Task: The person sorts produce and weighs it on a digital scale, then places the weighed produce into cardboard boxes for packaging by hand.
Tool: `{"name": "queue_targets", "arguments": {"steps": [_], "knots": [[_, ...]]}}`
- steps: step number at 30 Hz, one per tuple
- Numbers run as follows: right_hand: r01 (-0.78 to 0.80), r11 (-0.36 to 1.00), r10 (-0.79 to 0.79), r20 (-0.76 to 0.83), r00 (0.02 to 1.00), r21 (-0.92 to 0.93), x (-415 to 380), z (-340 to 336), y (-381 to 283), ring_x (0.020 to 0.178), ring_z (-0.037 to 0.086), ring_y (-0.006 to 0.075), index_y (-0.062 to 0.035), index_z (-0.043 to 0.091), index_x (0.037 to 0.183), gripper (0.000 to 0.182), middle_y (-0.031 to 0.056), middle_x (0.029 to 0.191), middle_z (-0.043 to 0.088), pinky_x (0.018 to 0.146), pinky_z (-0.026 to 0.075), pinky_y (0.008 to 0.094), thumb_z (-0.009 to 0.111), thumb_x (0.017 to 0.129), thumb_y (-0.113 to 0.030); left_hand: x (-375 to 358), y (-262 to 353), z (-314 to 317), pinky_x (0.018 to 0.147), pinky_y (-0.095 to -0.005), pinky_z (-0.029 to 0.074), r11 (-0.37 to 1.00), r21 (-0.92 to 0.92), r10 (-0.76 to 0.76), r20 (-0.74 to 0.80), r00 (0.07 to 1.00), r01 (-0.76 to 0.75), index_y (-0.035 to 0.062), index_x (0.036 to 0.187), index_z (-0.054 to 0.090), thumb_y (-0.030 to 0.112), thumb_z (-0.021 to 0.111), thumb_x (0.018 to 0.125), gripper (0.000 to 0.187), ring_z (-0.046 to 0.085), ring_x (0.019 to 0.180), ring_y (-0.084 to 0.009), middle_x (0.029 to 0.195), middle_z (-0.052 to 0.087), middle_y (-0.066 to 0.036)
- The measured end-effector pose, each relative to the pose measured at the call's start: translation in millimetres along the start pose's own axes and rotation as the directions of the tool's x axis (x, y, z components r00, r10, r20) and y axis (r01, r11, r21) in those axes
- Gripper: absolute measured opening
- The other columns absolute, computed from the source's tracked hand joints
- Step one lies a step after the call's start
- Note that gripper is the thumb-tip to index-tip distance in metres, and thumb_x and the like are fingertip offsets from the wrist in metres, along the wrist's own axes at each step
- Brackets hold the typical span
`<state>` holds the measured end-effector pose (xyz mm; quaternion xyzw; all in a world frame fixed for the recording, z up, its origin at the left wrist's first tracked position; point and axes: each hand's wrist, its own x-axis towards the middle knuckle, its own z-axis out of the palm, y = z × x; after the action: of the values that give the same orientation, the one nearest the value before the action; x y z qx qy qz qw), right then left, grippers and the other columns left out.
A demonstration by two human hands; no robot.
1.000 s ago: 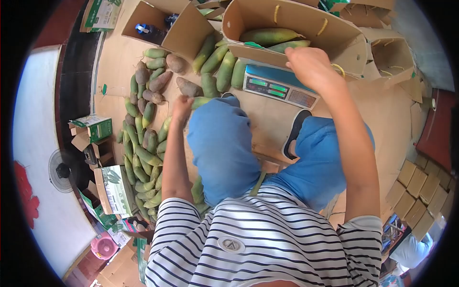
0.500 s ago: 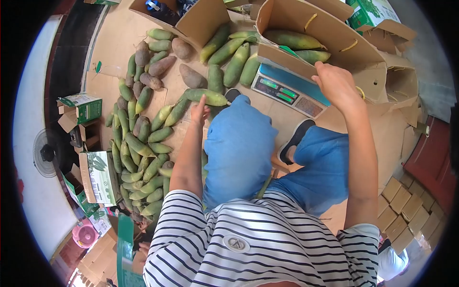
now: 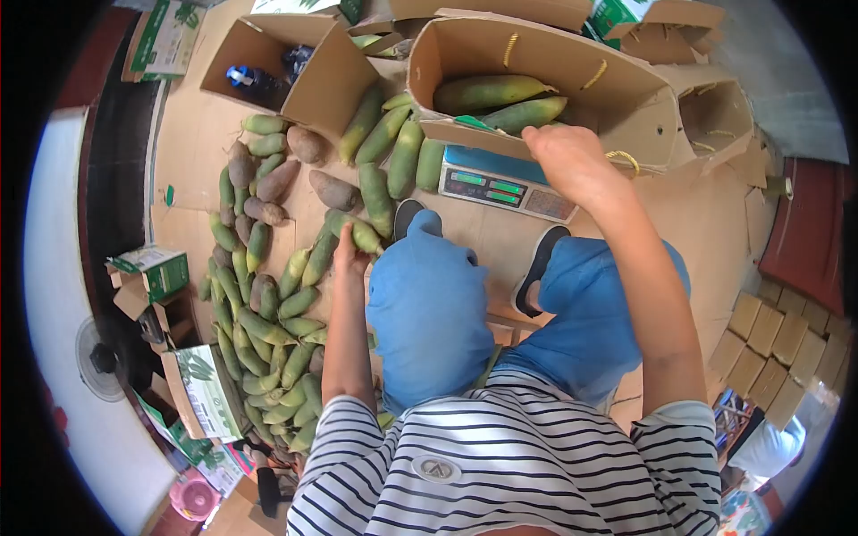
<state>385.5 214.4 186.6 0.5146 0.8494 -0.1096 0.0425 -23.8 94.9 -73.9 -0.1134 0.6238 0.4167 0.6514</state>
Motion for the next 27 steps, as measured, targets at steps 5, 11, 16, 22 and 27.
{"name": "queue_targets", "arguments": {"steps": [5,11,16,22,27], "knots": [[-0.024,1.000,0.024,0.006,1.000,0.002,-2,-4,-5,0.082,0.062,0.0317,-0.0005,0.056,0.090,0.013,0.0165,0.081,0.063,0.067,0.050,0.0417,0.048,0.080,-0.005,-137,35,85,0.080,-0.0346,0.048,0.741,0.257,0.576,0.232,0.784,-0.621,-0.0004,0.121,0.046,0.019,0.066,0.083,0.046,0.057,0.095,-0.0189,0.109,0.057,-0.009],[-0.025,1.000,0.025,0.010,1.000,-0.016,-3,-2,-6,0.082,0.062,0.0322,-0.0014,0.057,0.093,0.016,0.0172,0.083,0.063,0.067,0.050,0.0422,0.046,0.082,-0.006,-258,69,235,0.091,-0.0313,0.044,0.131,0.232,0.613,0.745,0.263,-0.964,-0.0006,0.130,0.041,0.009,0.068,0.079,0.058,0.054,0.108,-0.0194,0.119,0.055,-0.013],[-0.037,0.996,0.044,0.091,0.995,-0.081,0,-2,-4,0.082,0.062,0.0344,-0.0048,0.058,0.096,0.018,0.0173,0.084,0.064,0.068,0.050,0.0437,0.044,0.087,-0.010,-249,64,285,0.084,-0.0338,0.048,-0.141,0.173,0.653,0.756,0.040,-0.975,0.0020,0.124,0.047,0.020,0.071,0.079,0.054,0.058,0.099,-0.0211,0.114,0.057,-0.012],[-0.003,0.995,0.003,0.001,1.000,-0.095,-4,-1,3,0.080,0.061,0.0376,-0.0015,0.052,0.086,0.012,0.0207,0.079,0.061,0.065,0.047,0.0475,0.050,0.085,-0.013,-163,55,159,0.077,-0.0297,0.049,0.032,0.494,0.736,0.576,0.355,-0.869,-0.0018,0.114,0.053,0.018,0.067,0.083,0.040,0.060,0.091,-0.0170,0.106,0.061,-0.013],[0.009,0.999,-0.009,0.000,1.000,-0.047,-7,4,2,0.078,0.059,0.0380,-0.0009,0.051,0.087,0.013,0.0200,0.077,0.060,0.066,0.045,0.0481,0.057,0.083,-0.011,-53,0,-11,0.077,-0.0343,0.049,0.133,0.878,0.591,0.303,0.747,-0.461,-0.0051,0.105,0.057,0.034,0.071,0.075,0.051,0.062,0.088,-0.0245,0.097,0.063,-0.018]]}}
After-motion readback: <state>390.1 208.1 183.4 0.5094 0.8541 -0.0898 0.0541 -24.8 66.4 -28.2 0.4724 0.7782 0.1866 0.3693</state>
